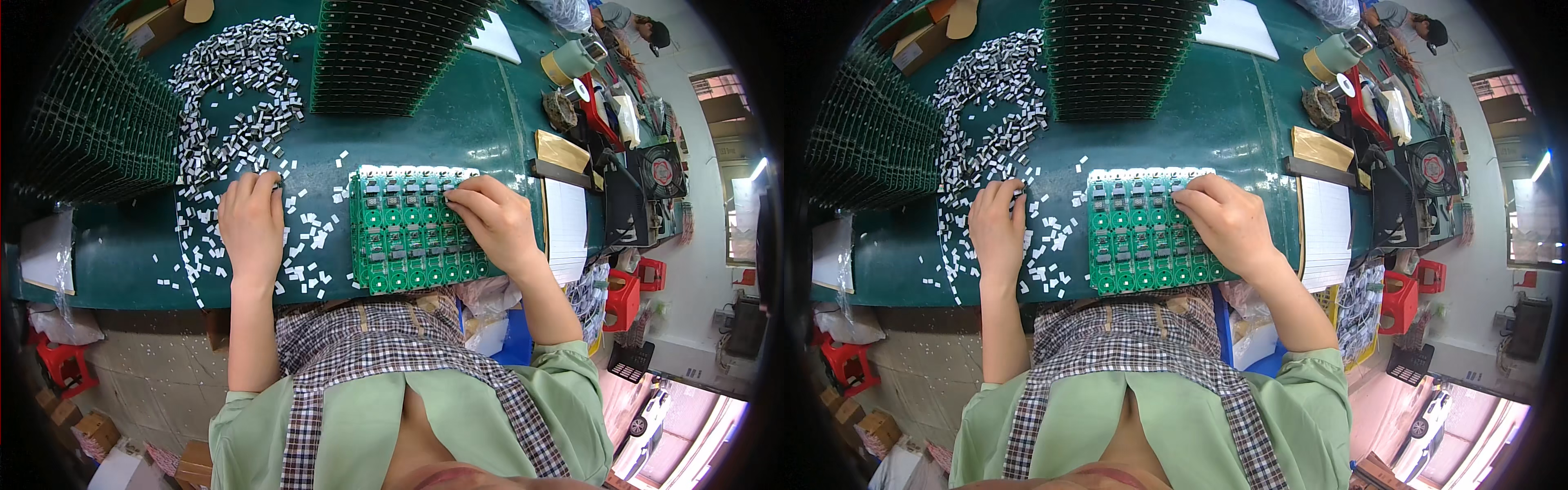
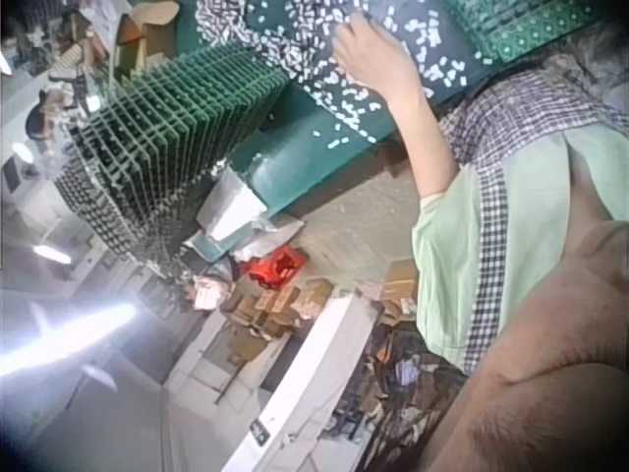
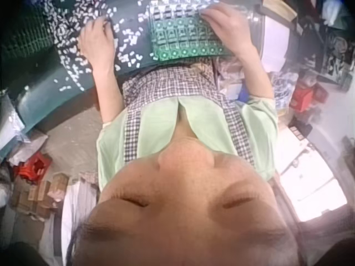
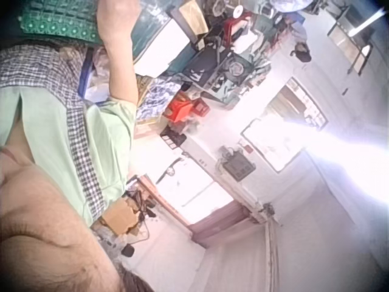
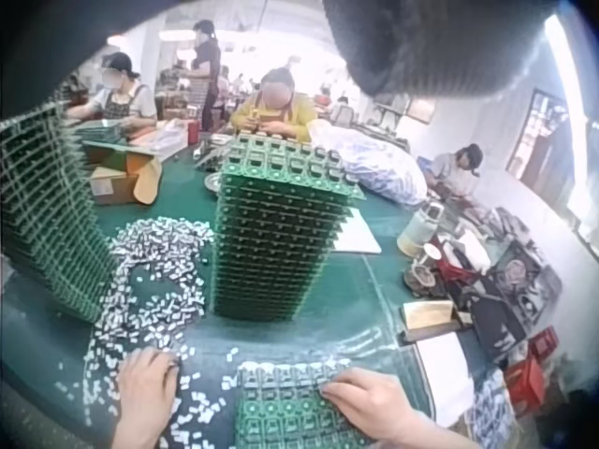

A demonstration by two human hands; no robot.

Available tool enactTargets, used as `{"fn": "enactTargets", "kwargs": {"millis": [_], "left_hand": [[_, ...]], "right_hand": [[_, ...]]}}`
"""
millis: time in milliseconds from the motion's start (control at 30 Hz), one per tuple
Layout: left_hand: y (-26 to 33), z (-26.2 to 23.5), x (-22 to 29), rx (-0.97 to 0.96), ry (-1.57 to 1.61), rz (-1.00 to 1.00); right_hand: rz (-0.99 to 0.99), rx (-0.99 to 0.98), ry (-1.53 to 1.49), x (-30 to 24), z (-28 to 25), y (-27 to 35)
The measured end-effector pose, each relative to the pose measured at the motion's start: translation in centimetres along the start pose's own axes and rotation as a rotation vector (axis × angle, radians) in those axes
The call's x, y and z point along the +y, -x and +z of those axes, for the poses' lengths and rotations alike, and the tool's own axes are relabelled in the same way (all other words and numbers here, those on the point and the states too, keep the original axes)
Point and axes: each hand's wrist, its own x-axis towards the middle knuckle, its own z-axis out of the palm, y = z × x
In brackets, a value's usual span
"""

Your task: The person peels the backing tape off small display components by hand, presses the components onto circuit board panels, and stacks the assembled circuit boards on the workbench.

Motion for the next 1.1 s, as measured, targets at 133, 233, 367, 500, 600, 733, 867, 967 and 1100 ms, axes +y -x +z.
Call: {"fn": "enactTargets", "kwargs": {"millis": [133, 233, 367, 500, 600, 733, 867, 967, 1100], "left_hand": [[0.1, 0.2, -0.3, 0.012, 0.026, 0.014], [-0.1, 0.1, -0.2, 0.01, 0.029, 0.026], [-0.1, 0.0, 0.0, 0.046, 0.075, 0.016], [0.1, 0.1, -0.3, 0.137, 0.229, -0.002], [0.2, 0.1, -0.3, 0.146, 0.261, 0.002], [0.3, -0.4, -0.4, 0.139, 0.291, -0.01], [0.6, -1.6, 0.3, -0.059, 1.139, -0.312], [1.4, -2.5, 3.5, -0.159, 1.397, -0.303], [3.1, -3.5, 6.7, -0.153, 1.46, -0.317]], "right_hand": [[-0.034, -0.022, 0.048, -0.2, -0.2, -0.4], [-0.058, -0.035, 0.063, -0.1, -0.3, -0.5], [-0.085, -0.05, 0.065, 0.2, -0.4, -0.4], [-0.121, -0.056, 0.068, 0.6, -0.3, -0.3], [-0.15, -0.076, 0.097, 0.5, -0.4, -0.2], [-0.147, -0.058, 0.077, 0.3, -0.4, 0.2], [-0.145, -0.067, 0.087, 0.3, -0.1, 0.5], [-0.045, -0.004, 0.152, -1.2, -0.3, 0.3], [0.06, 0.034, -0.474, -5.9, -0.8, -1.3]]}}
